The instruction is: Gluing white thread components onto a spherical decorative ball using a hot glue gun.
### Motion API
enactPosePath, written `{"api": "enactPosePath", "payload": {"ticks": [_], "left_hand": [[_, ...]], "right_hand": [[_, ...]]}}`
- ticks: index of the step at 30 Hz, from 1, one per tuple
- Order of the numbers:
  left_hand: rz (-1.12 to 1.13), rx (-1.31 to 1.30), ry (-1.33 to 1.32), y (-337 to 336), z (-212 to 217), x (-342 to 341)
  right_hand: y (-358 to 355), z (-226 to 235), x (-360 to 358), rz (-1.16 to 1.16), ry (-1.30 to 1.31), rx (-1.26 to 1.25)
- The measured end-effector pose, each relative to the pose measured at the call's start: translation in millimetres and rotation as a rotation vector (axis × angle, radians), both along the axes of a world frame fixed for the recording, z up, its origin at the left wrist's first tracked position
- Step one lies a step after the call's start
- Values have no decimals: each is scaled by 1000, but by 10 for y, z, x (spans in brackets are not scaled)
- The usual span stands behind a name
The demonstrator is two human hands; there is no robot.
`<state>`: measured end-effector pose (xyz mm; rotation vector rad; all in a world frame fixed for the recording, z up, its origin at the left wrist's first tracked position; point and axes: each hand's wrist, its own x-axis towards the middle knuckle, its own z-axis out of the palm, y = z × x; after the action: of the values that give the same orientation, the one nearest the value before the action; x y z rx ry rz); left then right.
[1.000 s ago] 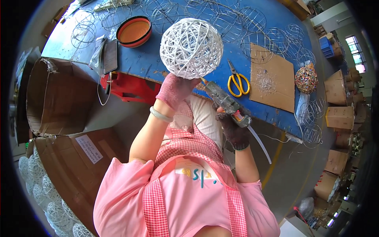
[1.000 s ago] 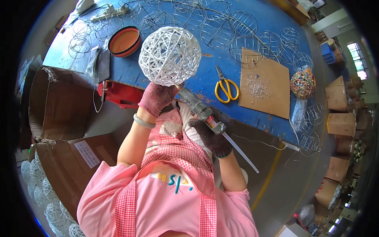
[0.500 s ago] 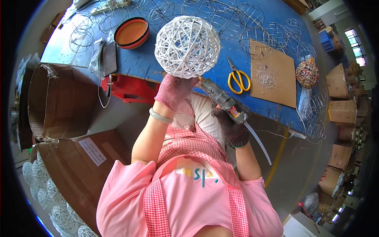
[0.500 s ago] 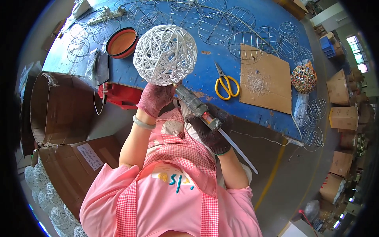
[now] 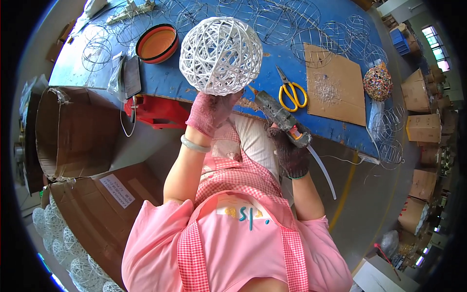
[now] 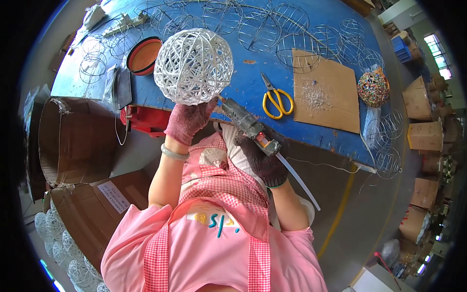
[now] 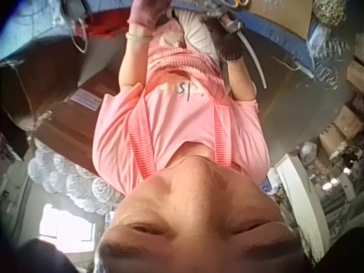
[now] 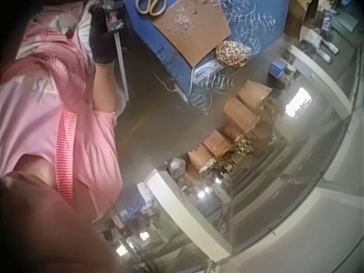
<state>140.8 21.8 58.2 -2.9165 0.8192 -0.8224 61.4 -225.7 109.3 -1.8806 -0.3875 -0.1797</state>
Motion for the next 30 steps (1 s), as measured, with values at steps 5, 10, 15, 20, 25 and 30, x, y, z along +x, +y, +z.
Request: {"api": "enactPosePath", "payload": {"ticks": [5,10,15,20,25,30], "left_hand": [[-442,-1382,837,-110,-44,-15],[-270,-1078,814,-64,-21,-20],[-200,-1026,702,-52,33,-43],[-277,-1515,914,-74,38,-65],[-771,-2539,1387,-35,-56,-56],[-866,-2797,1487,20,-153,-35]], "right_hand": [[-6,-90,11,-17,-267,-233],[-28,-242,-17,33,-59,-127],[-161,-347,-48,-101,-557,-576],[-201,-428,-51,-227,-610,-880],[-105,-470,-23,-253,-297,-528],[-141,-424,12,-178,-385,-602]]}}
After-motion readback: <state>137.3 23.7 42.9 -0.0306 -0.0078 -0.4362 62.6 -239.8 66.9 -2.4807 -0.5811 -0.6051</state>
